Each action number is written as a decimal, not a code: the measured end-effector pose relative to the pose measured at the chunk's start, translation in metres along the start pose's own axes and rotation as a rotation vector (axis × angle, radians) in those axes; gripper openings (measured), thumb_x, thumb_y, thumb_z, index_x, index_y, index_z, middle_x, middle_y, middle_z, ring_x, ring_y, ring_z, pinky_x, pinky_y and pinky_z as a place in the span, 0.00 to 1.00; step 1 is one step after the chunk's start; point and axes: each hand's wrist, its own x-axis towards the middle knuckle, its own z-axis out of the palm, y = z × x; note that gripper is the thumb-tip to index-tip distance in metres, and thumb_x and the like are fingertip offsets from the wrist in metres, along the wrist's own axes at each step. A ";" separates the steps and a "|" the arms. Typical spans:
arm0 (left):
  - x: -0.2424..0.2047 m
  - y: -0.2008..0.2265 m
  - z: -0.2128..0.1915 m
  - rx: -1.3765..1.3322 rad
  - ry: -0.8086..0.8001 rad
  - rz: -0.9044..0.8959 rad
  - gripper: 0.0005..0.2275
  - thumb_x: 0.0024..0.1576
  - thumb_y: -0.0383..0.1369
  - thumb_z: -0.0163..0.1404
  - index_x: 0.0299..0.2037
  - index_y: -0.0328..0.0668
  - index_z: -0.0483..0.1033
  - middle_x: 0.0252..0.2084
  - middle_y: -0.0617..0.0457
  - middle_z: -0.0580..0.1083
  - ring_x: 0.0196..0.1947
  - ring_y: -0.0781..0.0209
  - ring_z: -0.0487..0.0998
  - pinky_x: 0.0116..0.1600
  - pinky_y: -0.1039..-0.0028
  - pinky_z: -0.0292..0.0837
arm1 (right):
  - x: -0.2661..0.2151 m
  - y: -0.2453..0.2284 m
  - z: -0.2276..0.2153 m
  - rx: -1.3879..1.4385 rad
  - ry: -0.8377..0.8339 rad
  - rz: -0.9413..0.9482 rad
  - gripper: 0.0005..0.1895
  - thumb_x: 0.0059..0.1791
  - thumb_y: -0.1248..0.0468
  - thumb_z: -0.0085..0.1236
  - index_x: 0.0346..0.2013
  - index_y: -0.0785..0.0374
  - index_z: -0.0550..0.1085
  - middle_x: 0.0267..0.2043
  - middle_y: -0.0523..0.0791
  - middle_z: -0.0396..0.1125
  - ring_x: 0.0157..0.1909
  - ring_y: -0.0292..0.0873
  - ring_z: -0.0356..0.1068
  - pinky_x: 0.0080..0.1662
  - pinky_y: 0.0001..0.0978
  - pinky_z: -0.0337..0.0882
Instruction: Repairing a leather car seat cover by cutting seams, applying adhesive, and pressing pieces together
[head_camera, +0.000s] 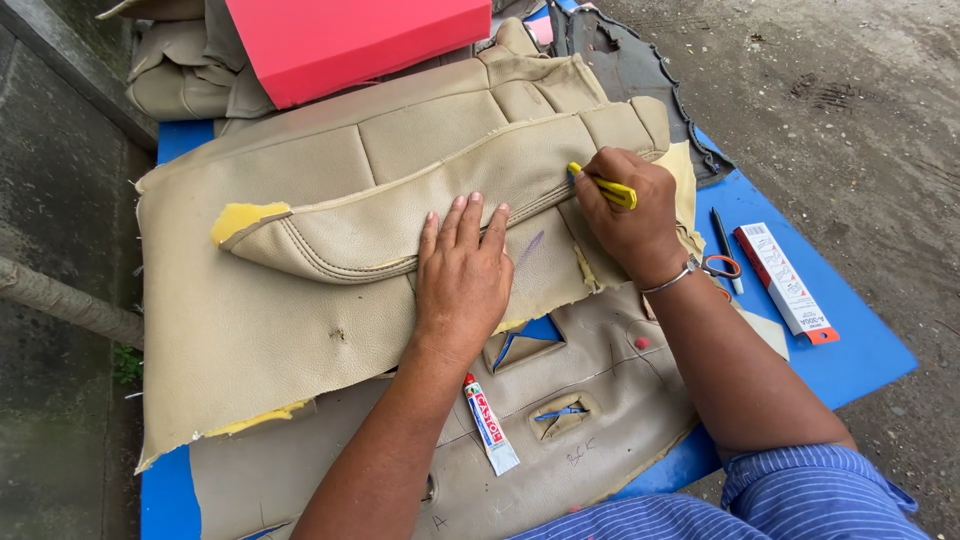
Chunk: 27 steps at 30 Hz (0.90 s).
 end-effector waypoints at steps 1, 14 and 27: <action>0.000 0.001 0.002 0.001 0.005 0.000 0.20 0.57 0.32 0.49 0.61 0.44 0.76 0.61 0.38 0.72 0.65 0.41 0.72 0.68 0.44 0.58 | 0.000 0.005 0.000 -0.001 0.001 -0.004 0.05 0.52 0.68 0.63 0.33 0.65 0.76 0.23 0.54 0.65 0.26 0.59 0.69 0.30 0.43 0.65; 0.000 -0.001 0.000 0.050 0.016 0.036 0.21 0.57 0.32 0.48 0.62 0.43 0.75 0.66 0.46 0.72 0.66 0.42 0.70 0.68 0.43 0.57 | 0.005 -0.002 0.001 0.001 -0.019 -0.023 0.05 0.51 0.69 0.62 0.32 0.65 0.75 0.23 0.55 0.65 0.27 0.63 0.70 0.30 0.46 0.66; 0.015 0.020 0.000 0.138 -0.197 -0.030 0.22 0.57 0.31 0.46 0.62 0.34 0.72 0.68 0.42 0.68 0.69 0.42 0.66 0.71 0.40 0.53 | 0.007 0.032 0.003 0.206 0.035 0.219 0.02 0.47 0.68 0.62 0.30 0.63 0.77 0.13 0.47 0.63 0.20 0.41 0.64 0.28 0.32 0.62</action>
